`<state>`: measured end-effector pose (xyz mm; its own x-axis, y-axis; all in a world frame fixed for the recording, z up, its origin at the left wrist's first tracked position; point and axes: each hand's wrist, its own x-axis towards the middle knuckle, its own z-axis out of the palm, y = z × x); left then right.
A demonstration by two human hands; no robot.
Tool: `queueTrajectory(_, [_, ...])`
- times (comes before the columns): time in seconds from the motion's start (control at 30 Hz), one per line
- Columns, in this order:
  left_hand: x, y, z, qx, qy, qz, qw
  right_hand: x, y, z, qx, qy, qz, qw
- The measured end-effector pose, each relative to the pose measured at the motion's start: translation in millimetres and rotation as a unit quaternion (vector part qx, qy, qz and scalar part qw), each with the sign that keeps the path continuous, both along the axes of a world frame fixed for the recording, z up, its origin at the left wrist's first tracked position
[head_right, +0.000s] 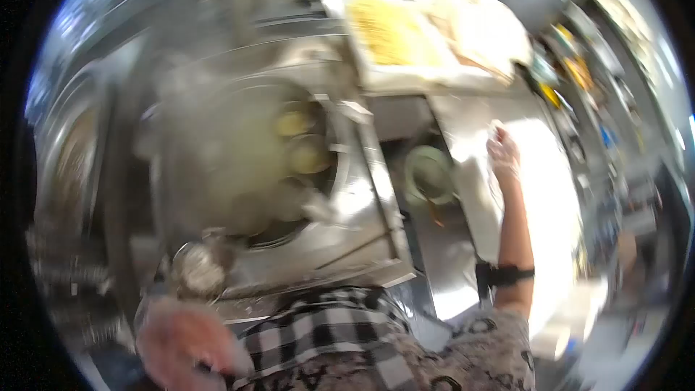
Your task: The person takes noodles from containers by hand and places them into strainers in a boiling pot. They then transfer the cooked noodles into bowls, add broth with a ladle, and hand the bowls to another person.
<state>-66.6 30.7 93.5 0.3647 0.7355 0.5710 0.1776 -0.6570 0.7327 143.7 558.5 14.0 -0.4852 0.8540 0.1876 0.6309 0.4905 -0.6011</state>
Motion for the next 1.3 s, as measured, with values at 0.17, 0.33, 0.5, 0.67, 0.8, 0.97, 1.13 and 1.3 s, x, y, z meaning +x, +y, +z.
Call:
queueTrajectory(0.17, [56.2, 70.5, 54.4, -0.174, -0.134, -0.007, 0.976, 153.7, 14.2, 32.8, 0.087, -0.181, -0.213, 0.956])
queueTrajectory(0.33, [85.4, 111.9, 72.3, -0.373, -0.206, 0.011, 0.905, 203.7, -8.8, 17.6, -0.113, -0.328, -0.022, 0.938])
queueTrajectory(0.5, [112.9, 156.5, 44.0, 0.092, -0.244, -0.013, 0.965, 198.1, -15.8, -17.8, -0.015, -0.356, -0.001, 0.934])
queueTrajectory(0.67, [116.8, 186.3, 44.4, 0.000, -0.143, -0.177, 0.974, 226.1, 7.1, -25.3, 0.223, -0.315, 0.017, 0.922])
queueTrajectory(0.8, [113.6, 202.9, 42.0, -0.007, -0.075, -0.232, 0.970, 211.9, 23.9, -33.6, 0.060, -0.253, -0.139, 0.955])
queueTrajectory(0.97, [112.9, 198.6, 9.7, -0.217, -0.160, -0.155, 0.951, 254.6, 68.4, -9.9, -0.059, 0.044, -0.240, 0.968])
queueTrajectory(1.13, [134.4, 274.0, -7.1, -0.335, -0.269, -0.029, 0.903, 259.3, 67.3, 17.0, 0.029, 0.261, -0.184, 0.947])
queueTrajectory(1.3, [161.3, 385.9, -75.7, -0.234, 0.024, 0.069, 0.970, 216.2, 34.0, -25.9, 0.015, -0.272, -0.111, 0.956])
